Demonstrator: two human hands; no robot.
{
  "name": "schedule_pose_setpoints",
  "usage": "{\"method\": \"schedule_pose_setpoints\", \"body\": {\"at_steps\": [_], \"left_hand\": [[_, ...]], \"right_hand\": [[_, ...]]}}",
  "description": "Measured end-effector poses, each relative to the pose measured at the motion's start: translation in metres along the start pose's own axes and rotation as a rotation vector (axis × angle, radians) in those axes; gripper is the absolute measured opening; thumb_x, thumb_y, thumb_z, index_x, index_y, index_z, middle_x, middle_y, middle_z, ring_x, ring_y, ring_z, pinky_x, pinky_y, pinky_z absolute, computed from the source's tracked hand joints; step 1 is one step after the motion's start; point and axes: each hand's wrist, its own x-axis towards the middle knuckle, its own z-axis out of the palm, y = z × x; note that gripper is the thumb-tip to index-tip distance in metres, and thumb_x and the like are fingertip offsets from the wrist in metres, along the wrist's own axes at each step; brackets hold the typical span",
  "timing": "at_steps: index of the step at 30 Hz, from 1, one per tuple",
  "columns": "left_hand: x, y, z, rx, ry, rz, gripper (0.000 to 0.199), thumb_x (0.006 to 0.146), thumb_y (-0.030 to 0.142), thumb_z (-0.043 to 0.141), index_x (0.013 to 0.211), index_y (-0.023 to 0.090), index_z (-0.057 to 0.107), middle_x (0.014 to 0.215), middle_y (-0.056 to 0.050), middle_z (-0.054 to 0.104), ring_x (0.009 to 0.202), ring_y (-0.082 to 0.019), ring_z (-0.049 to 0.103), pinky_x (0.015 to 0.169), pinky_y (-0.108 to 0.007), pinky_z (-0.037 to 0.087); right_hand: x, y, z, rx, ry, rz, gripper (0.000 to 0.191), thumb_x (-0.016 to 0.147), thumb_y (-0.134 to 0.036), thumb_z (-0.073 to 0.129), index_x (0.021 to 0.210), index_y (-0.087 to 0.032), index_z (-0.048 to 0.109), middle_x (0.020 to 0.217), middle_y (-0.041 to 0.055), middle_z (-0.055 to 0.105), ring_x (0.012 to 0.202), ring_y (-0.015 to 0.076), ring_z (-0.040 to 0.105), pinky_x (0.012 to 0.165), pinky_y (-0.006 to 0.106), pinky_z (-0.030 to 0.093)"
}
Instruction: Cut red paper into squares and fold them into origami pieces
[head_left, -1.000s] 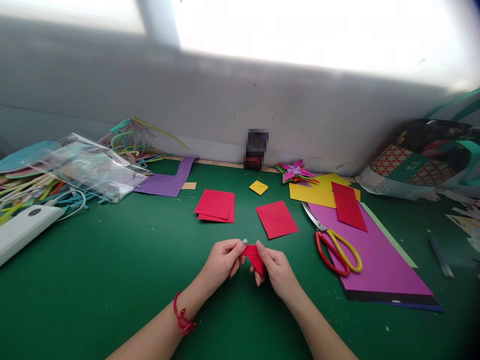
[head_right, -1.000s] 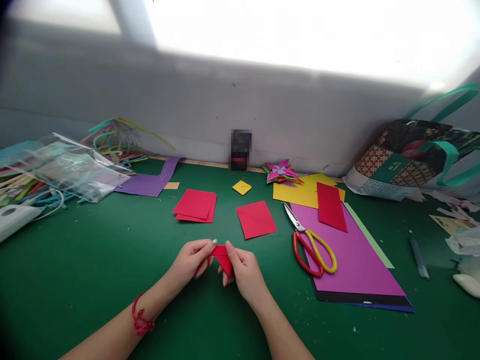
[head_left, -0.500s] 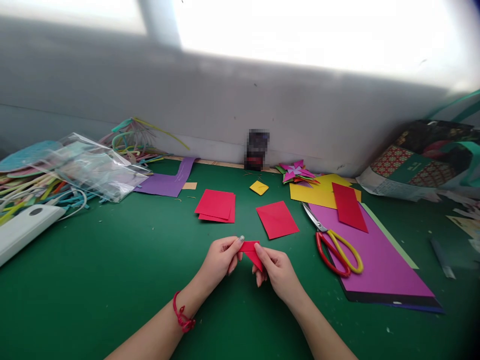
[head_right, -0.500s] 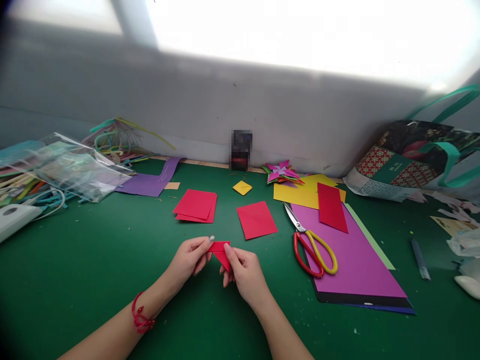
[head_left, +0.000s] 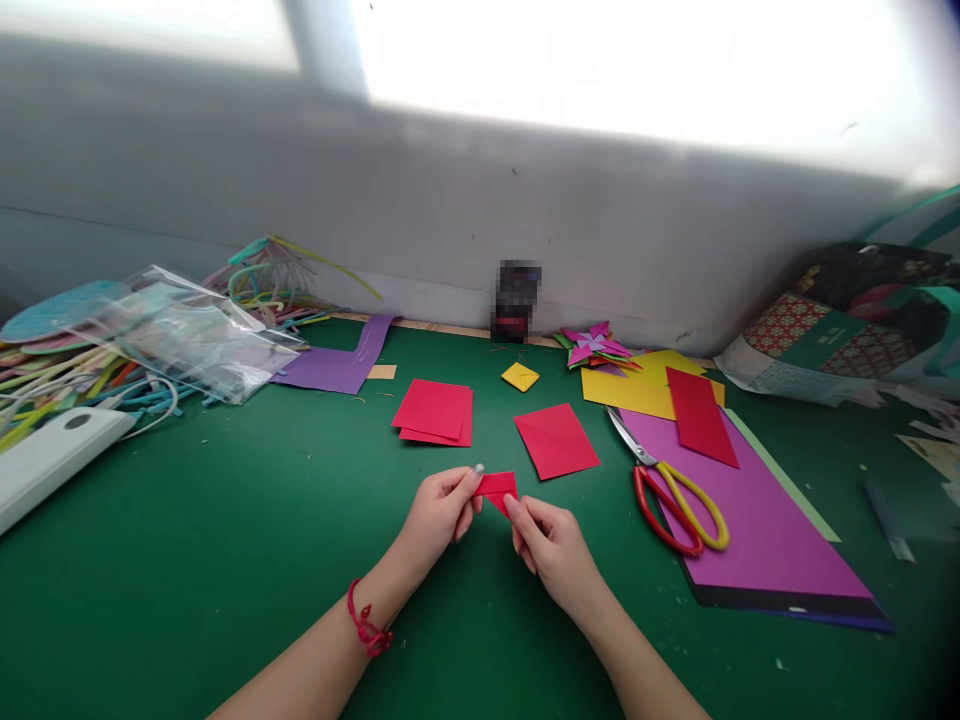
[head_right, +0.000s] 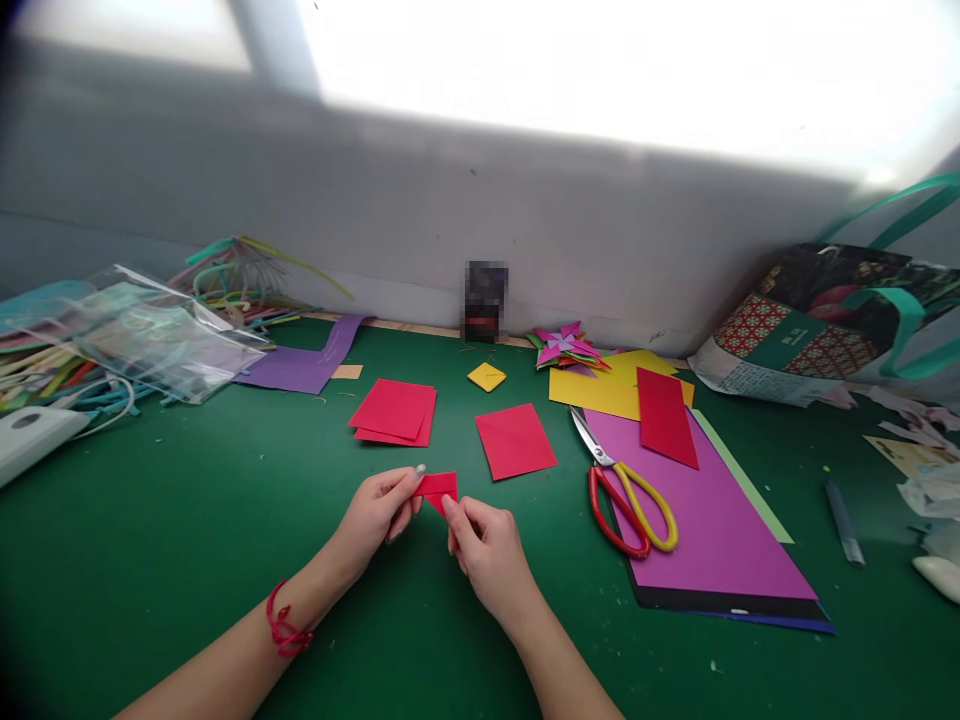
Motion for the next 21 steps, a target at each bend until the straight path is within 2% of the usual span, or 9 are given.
{"method": "schedule_pose_setpoints", "body": {"at_steps": [4,11,21], "left_hand": [[0.0001,-0.0001,0.0004,-0.001,0.013,-0.008,0.043,0.083,0.046,0.041,0.052,0.016,0.046,0.028,0.008,0.035,0.029,-0.006,0.029,0.039,-0.019,0.026],[0.0002,-0.0007,0.0006,-0.039,0.028,-0.021,0.043,0.083,0.045,0.042,0.051,0.017,0.044,0.028,0.008,0.035,0.028,-0.005,0.027,0.039,-0.019,0.025],[0.0011,0.0001,-0.0007,-0.053,0.063,-0.037,0.043,0.083,0.044,0.042,0.05,0.017,0.045,0.028,0.008,0.035,0.029,-0.005,0.027,0.039,-0.019,0.026]], "right_hand": [[-0.0002,0.0003,0.001,-0.016,0.021,-0.009,0.042,0.085,-0.043,0.043,0.051,-0.018,0.042,0.037,-0.0078,0.031,0.033,0.0063,0.029,0.038,0.019,0.025],[-0.0001,-0.0036,-0.0018,0.046,-0.019,-0.022,0.04,0.084,-0.042,0.046,0.052,-0.018,0.047,0.039,-0.0051,0.044,0.038,0.0081,0.041,0.044,0.02,0.032],[0.0,-0.0037,-0.0022,0.114,-0.011,0.0,0.04,0.081,-0.04,0.052,0.049,-0.018,0.044,0.04,-0.0047,0.046,0.037,0.0079,0.042,0.042,0.02,0.031]]}}
